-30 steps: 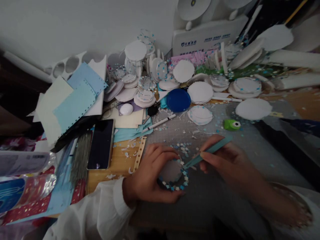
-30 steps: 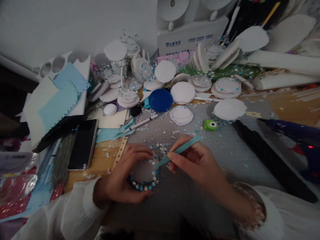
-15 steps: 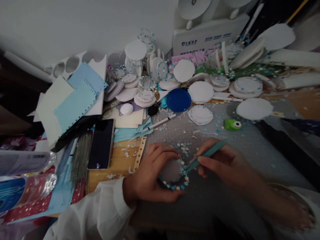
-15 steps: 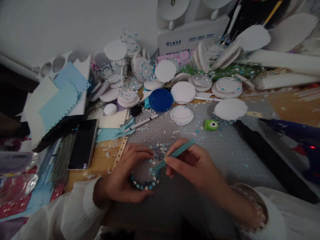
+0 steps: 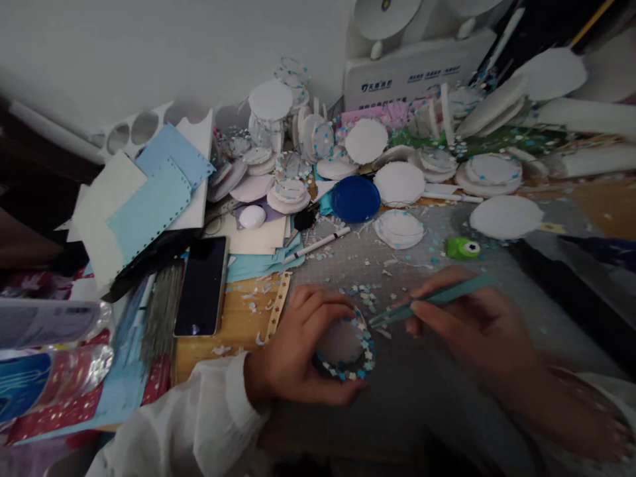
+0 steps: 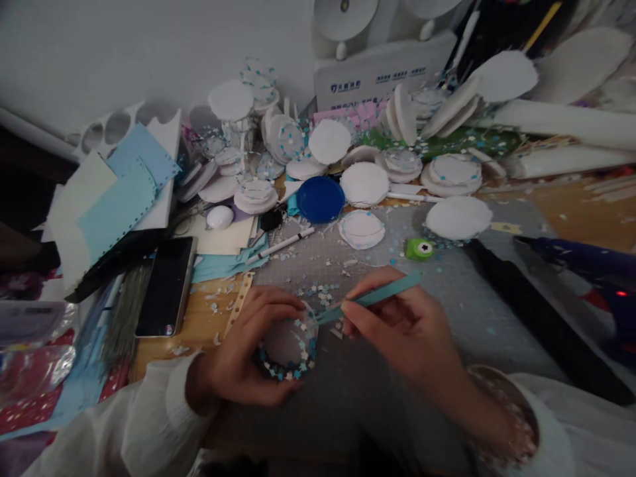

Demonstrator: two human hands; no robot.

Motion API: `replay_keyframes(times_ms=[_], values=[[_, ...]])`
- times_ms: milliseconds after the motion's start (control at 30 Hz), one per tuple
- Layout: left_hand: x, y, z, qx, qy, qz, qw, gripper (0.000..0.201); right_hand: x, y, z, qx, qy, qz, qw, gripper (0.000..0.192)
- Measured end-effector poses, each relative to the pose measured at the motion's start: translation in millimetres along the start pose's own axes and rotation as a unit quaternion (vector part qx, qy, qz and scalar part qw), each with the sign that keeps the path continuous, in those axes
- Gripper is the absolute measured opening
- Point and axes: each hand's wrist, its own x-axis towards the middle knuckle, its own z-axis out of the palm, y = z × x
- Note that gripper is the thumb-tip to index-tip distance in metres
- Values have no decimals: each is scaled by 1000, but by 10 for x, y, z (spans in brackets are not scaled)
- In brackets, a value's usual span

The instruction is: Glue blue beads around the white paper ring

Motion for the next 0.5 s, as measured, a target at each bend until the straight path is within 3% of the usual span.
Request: replay_keyframes(times_ms=[100, 233, 500], values=[[-2, 4, 8, 14, -2, 0, 1000, 58, -68, -27, 20, -73, 7, -64, 995, 10], [-7, 3, 23, 22, -3, 4, 1000, 56, -148, -8, -10, -191, -22, -170, 966, 23], [-10, -3, 33, 26, -7, 2, 1000, 54, -184, 13, -44, -243, -60, -207, 946, 29]])
